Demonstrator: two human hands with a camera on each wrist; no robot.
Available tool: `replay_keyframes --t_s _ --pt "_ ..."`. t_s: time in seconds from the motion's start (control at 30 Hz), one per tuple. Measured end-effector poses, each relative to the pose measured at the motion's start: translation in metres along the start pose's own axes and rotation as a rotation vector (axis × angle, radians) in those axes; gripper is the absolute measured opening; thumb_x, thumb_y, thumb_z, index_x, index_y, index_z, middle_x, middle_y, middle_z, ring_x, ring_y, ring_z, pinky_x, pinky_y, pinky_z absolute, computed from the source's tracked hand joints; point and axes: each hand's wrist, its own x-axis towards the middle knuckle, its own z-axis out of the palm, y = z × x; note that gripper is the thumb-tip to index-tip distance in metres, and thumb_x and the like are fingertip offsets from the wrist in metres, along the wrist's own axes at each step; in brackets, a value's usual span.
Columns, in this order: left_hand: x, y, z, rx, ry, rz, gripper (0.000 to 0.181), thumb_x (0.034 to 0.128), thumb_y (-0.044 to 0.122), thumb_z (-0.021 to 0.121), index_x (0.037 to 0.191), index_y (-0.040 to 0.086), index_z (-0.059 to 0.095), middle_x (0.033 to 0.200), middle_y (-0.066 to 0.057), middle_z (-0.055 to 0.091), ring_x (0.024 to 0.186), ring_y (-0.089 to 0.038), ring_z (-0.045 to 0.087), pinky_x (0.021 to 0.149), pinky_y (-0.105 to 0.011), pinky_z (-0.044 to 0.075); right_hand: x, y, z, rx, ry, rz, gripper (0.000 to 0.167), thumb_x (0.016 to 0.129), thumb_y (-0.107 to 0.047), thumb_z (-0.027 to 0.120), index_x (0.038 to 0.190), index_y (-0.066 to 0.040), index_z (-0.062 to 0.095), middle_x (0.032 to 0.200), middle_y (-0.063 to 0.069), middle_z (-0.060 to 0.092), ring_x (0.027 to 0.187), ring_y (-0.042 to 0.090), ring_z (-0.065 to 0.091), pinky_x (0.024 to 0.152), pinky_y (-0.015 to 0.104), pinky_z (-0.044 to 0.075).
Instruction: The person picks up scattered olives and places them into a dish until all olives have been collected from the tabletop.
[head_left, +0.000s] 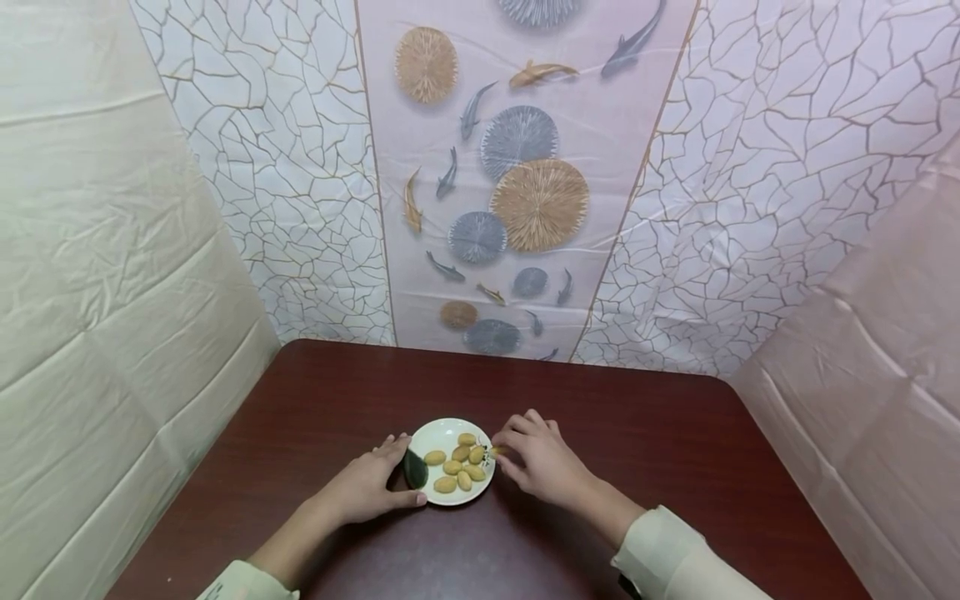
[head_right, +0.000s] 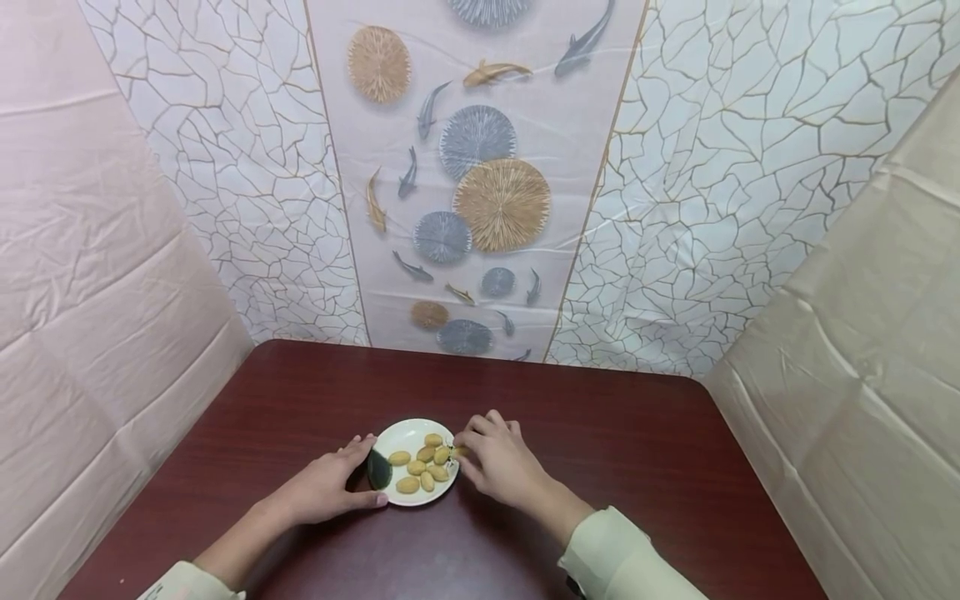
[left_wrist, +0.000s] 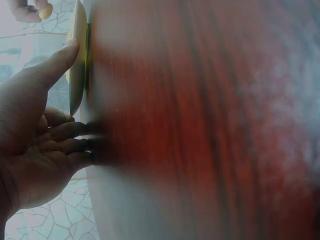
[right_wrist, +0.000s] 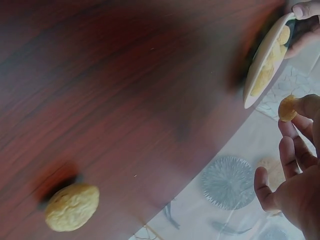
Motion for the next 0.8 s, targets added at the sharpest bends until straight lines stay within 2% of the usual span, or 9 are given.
replay_keyframes --t_s 0.43,0.8 --pt "0.001 -0.002 0.002 -0.002 0.003 0.002 0.115 0.0898 0.066 0.083 0.169 -0.004 0.039 0.175 -0.025 0.042 0.163 -0.051 0.038 0.125 -0.074 0.039 0.014 -0.013 0.006 0.026 -0.025 0.000 0.012 0.100 -0.022 0.084 0.112 -0.018 0.083 0.113 -0.004 0.074 0.097 0.013 0.050 0.081 0.033 0.034" --pt "0.001 -0.001 0.002 0.000 0.013 0.003 0.114 0.0894 0.065 0.084 0.168 -0.004 0.040 0.174 -0.026 0.043 0.162 -0.052 0.039 0.124 -0.074 0.040 0.027 -0.015 0.021 0.018 -0.052 0.007 0.014 0.102 -0.022 0.083 0.115 -0.019 0.083 0.113 -0.002 0.073 0.098 0.015 0.051 0.080 0.035 0.037"
